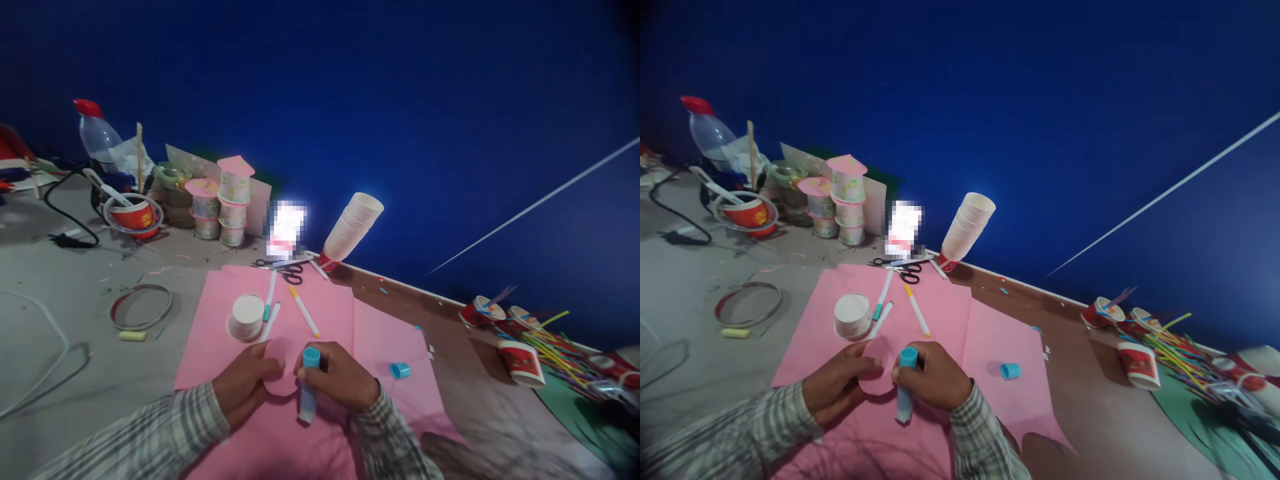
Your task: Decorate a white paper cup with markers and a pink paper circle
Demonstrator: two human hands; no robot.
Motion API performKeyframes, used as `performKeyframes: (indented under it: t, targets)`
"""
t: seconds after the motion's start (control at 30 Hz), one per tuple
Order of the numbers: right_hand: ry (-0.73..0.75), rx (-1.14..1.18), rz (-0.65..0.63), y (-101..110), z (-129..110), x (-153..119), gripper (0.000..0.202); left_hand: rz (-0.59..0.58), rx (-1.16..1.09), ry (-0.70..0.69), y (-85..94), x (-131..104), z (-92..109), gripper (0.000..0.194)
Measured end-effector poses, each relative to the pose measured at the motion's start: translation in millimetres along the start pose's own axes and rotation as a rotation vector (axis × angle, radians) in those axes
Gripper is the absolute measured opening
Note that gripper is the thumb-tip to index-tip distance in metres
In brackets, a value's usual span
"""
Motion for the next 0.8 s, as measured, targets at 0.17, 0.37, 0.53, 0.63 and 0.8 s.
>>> performKeyframes:
  t: [0.17, 0.37, 0.53, 0.63, 0.8]
  targets:
    - [-0.042, -0.099, -0.074, -1.8, -0.3, -4.8, 0.004, 0.028, 0.138, 0.066, 5.7, 3.3, -6.1, 0.037]
    - [0.072, -0.276, -0.098, -6.1, -7.0, -9.3, 0.004, 0.036, 0.283, 0.081, 15.6, 6.4, -13.8, 0.032]
    - [0.204, -0.379, -0.098, -4.5, -17.7, -12.8, 0.004, -0.026, 0.411, -0.006, 25.3, 10.0, -19.5, 0.026]
    - [0.282, -0.277, -0.087, 8.9, -25.0, -19.9, 0.006, -0.007, 0.452, -0.062, 32.3, 12.8, -20.5, 0.026]
    - [0.321, 0.112, 0.217, 54.4, -26.6, -35.3, 0.019, 0.020, 0.377, 0.020, 27.2, 11.2, -23.4, 0.030]
Point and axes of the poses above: each hand's wrist, its own x-axis towards the middle knuckle, its own y-axis out of the back of the hand, z = x × y, the point moved 6 cm from there along x, towards the middle knuckle, and after that the axes turned 4 degrees about z, right-handed, at the moved point
